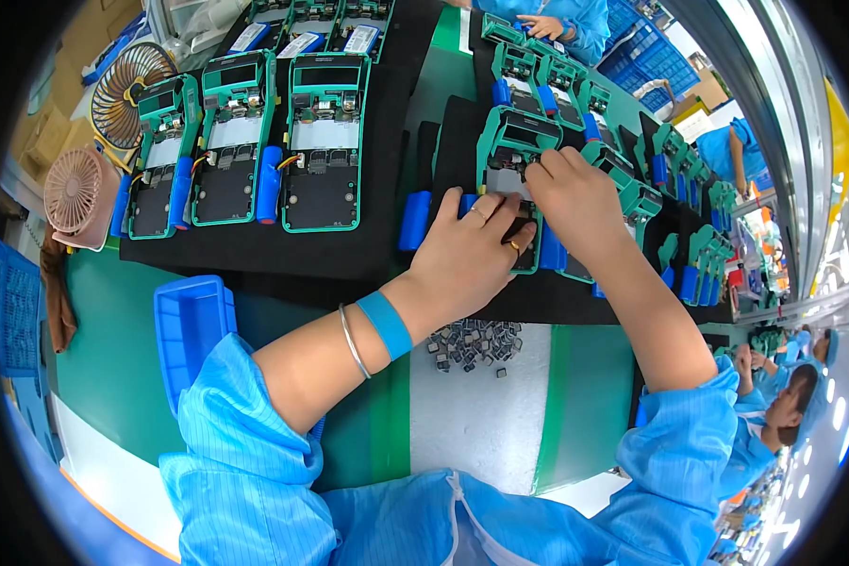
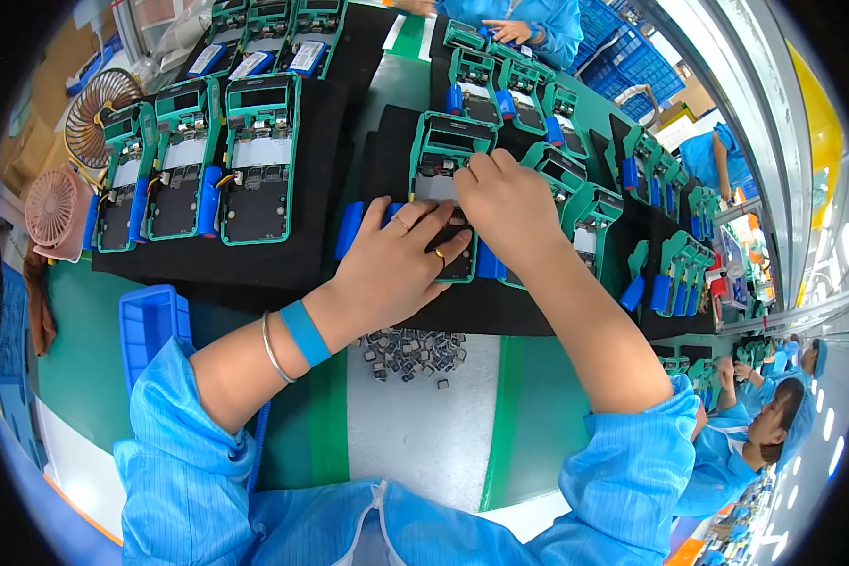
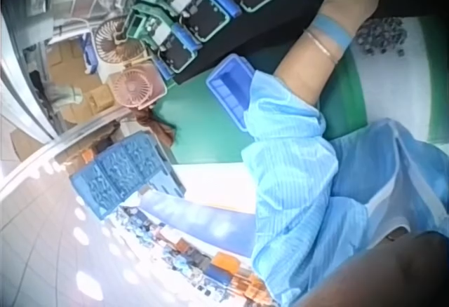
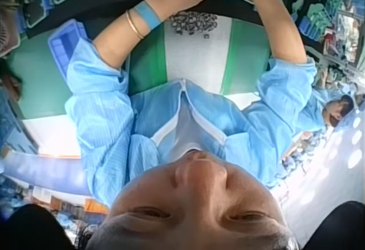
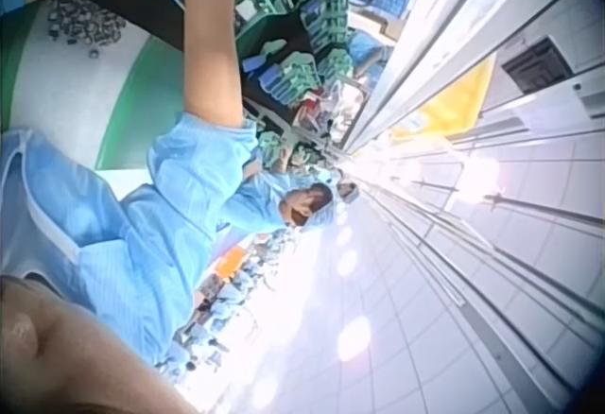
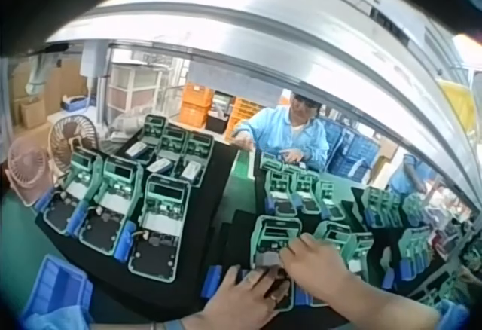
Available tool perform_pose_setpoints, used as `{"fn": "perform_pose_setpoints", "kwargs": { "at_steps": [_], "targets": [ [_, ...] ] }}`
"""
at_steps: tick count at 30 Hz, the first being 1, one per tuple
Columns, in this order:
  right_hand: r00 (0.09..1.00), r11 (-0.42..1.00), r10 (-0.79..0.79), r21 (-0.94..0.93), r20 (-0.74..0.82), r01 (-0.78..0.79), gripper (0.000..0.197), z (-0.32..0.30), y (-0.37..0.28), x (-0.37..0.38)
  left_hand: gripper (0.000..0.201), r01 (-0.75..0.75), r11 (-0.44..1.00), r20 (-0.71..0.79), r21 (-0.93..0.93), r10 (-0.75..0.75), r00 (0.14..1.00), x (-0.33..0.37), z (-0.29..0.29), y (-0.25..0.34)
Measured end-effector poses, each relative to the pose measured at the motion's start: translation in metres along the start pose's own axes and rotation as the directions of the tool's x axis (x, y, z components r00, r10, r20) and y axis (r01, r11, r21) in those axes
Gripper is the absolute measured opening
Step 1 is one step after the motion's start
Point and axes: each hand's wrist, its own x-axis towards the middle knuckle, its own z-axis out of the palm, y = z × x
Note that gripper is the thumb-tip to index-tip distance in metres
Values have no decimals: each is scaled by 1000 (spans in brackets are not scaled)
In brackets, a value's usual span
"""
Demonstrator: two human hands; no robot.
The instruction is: The person assembles electronic devices by hand, placing internal components and batteries into plastic electronic device housings on an assembly line.
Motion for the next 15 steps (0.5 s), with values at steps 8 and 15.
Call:
{"fn": "perform_pose_setpoints", "kwargs": {
  "at_steps": [8, 15],
  "targets": [
    [998, 998, 56, 22, -27, -55, 16, 9, -3, 0, 58, -3, 1000, 42, 27, 2, 999, 1, -2, 0],
    [974, 973, 227, 56, -22, -226, 14, 0, -9, -7, 60, -36, 998, 47, 45, 34, 998, 1, -7, 3]
  ]
}}
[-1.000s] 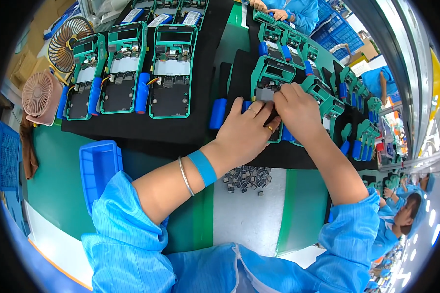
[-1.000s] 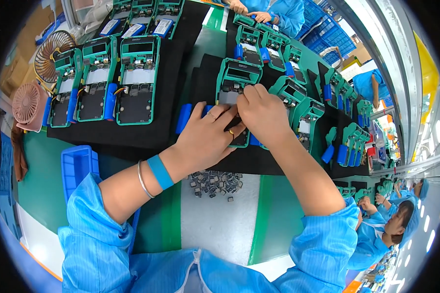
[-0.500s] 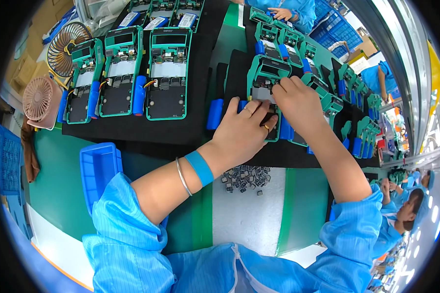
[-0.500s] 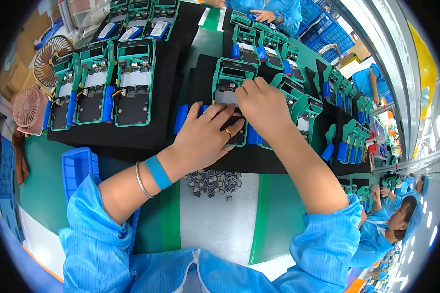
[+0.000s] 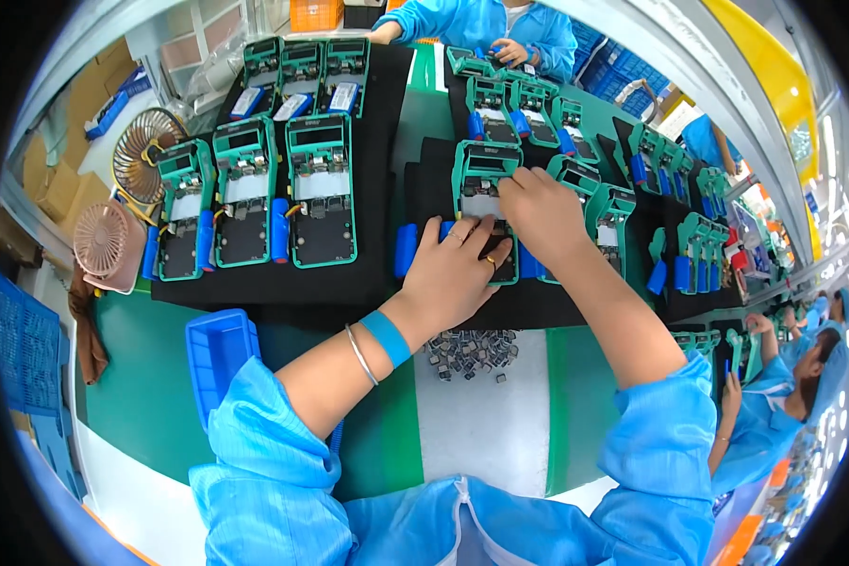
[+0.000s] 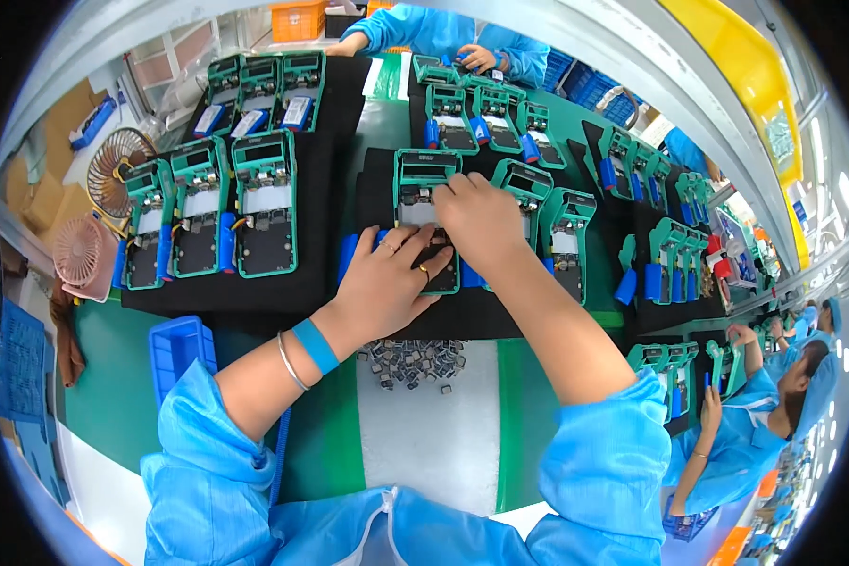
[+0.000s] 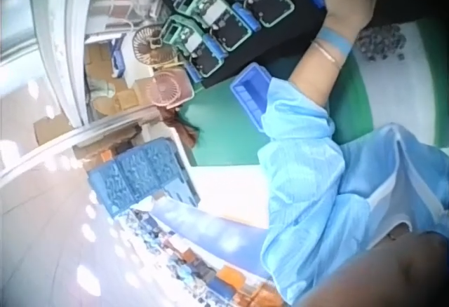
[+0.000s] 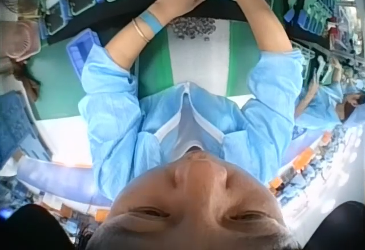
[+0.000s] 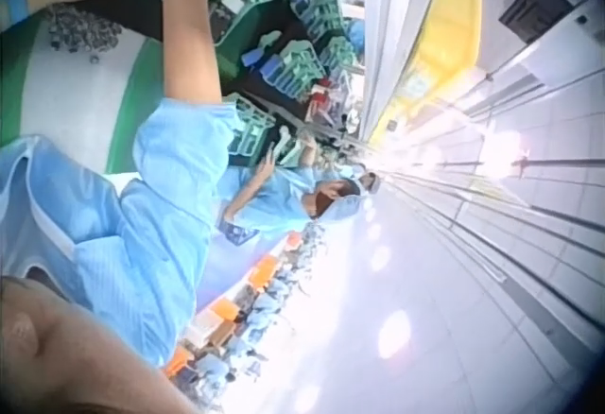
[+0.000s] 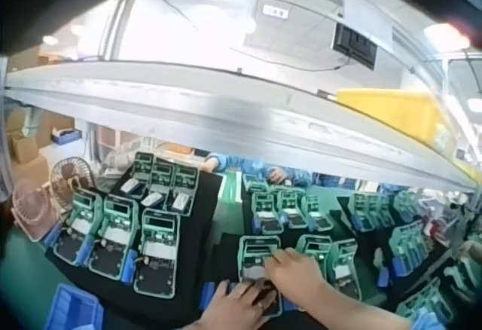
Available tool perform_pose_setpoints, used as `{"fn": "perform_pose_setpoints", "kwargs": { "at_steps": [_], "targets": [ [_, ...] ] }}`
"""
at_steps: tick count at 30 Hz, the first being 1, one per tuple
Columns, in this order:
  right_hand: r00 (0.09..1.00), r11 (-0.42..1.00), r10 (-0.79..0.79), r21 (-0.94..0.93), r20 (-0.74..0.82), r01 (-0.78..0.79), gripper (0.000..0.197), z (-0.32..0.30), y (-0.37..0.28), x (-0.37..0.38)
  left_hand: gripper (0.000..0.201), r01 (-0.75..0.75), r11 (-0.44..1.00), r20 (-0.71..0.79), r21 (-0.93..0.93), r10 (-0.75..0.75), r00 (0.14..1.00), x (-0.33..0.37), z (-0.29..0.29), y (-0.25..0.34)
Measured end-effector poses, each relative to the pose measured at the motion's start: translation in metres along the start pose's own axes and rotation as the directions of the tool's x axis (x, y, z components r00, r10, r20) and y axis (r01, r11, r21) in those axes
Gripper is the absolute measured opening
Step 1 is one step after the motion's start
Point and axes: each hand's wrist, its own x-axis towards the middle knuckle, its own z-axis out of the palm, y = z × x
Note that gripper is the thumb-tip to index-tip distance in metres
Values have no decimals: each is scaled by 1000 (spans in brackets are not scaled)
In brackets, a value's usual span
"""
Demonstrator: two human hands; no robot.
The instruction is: The person assembles electronic devices by hand, placing internal components and batteries into plastic electronic device housings on an assembly line.
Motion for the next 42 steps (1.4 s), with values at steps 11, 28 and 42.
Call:
{"fn": "perform_pose_setpoints", "kwargs": {
  "at_steps": [11, 28, 42],
  "targets": [
    [891, 571, 129, 702, 436, -426, 11, -66, -63, -171, 60, -47, 998, 42, -32, 48, 998, -6, -17, -22],
    [745, 482, 318, 577, 586, -660, 10, -56, -90, -176, 61, -186, 981, 16, -55, 187, 982, 59, 25, 48],
    [918, 933, -22, 337, 396, -123, 9, -56, -101, -166, 57, -202, 978, -35, -59, 200, 979, 50, 28, 41]
  ]
}}
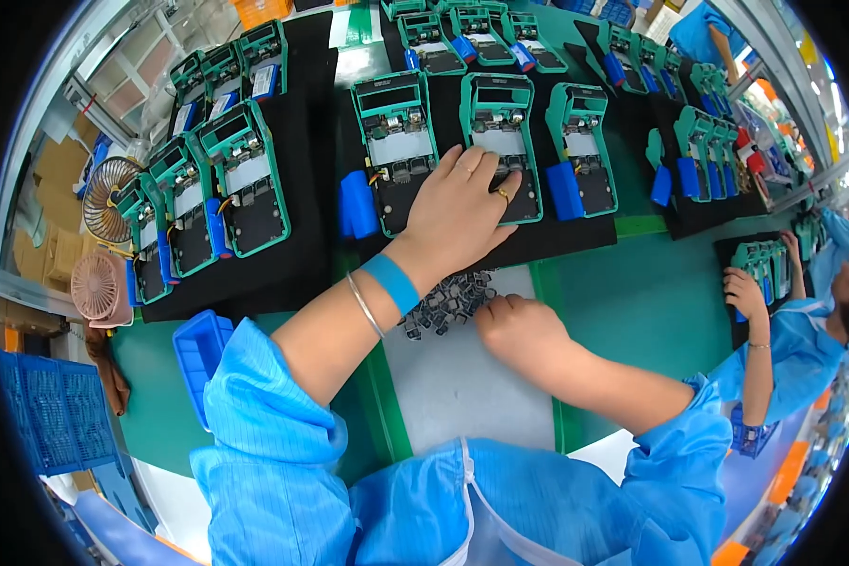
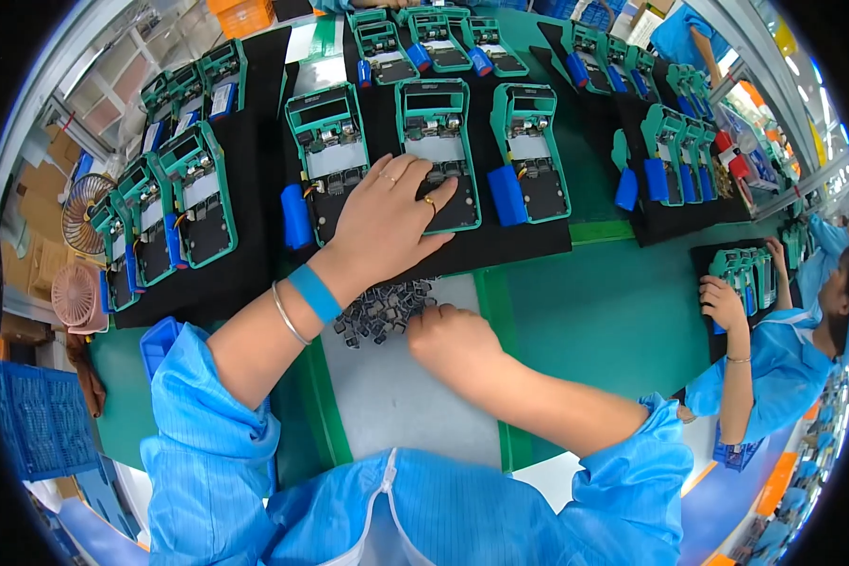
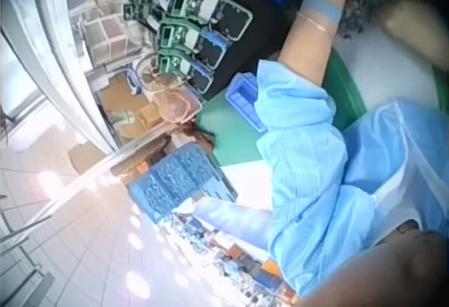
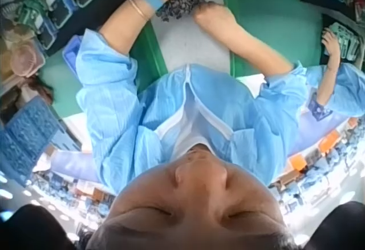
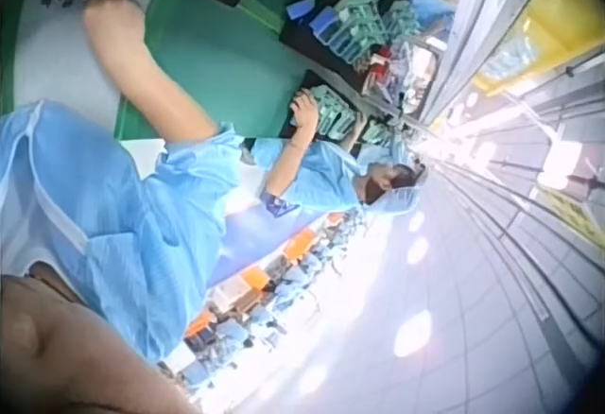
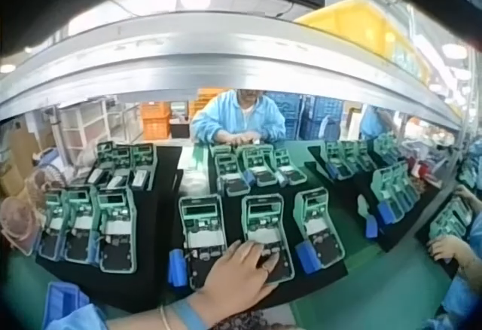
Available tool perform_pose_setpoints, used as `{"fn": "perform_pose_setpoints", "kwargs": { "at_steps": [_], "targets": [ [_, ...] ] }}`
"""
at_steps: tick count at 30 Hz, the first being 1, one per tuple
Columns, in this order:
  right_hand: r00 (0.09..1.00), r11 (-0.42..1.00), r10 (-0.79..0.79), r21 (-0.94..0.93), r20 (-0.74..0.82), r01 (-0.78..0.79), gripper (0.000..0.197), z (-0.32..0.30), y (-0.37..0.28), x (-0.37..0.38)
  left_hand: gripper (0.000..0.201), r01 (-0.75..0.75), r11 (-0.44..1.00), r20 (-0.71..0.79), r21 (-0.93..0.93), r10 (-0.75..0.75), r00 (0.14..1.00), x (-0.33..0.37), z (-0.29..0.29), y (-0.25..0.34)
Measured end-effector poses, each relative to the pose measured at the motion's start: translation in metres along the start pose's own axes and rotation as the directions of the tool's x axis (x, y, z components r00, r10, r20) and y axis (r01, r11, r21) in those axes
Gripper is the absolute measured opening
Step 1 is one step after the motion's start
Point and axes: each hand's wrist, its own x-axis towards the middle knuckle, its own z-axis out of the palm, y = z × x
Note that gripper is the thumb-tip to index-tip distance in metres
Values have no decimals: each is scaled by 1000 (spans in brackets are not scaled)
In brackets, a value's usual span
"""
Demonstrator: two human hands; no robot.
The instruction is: The person assembles electronic devices by hand, placing internal components and batteries into plastic electronic device housings on an assembly line.
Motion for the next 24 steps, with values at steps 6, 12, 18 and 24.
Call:
{"fn": "perform_pose_setpoints", "kwargs": {
  "at_steps": [6, 12, 18, 24],
  "targets": [
    [995, 996, -26, 82, 93, 18, 9, -10, 17, 4, 57, 3, 1000, 1, -8, -3, 1000, -2, 3, -1],
    [933, 921, 221, 375, -283, -105, 7, -66, 93, 44, 57, 20, 1000, 29, -11, -19, 999, -6, 3, -5],
    [842, 1000, 14, 29, -540, 1, 13, -38, 153, 89, 56, 8, 999, 6, -39, -8, 1000, -2, 3, -4],
    [861, 984, -116, -177, -496, 31, 19, -27, 161, 103, 60, 19, 999, 13, -41, -19, 1000, -2, 3, -5]
  ]
}}
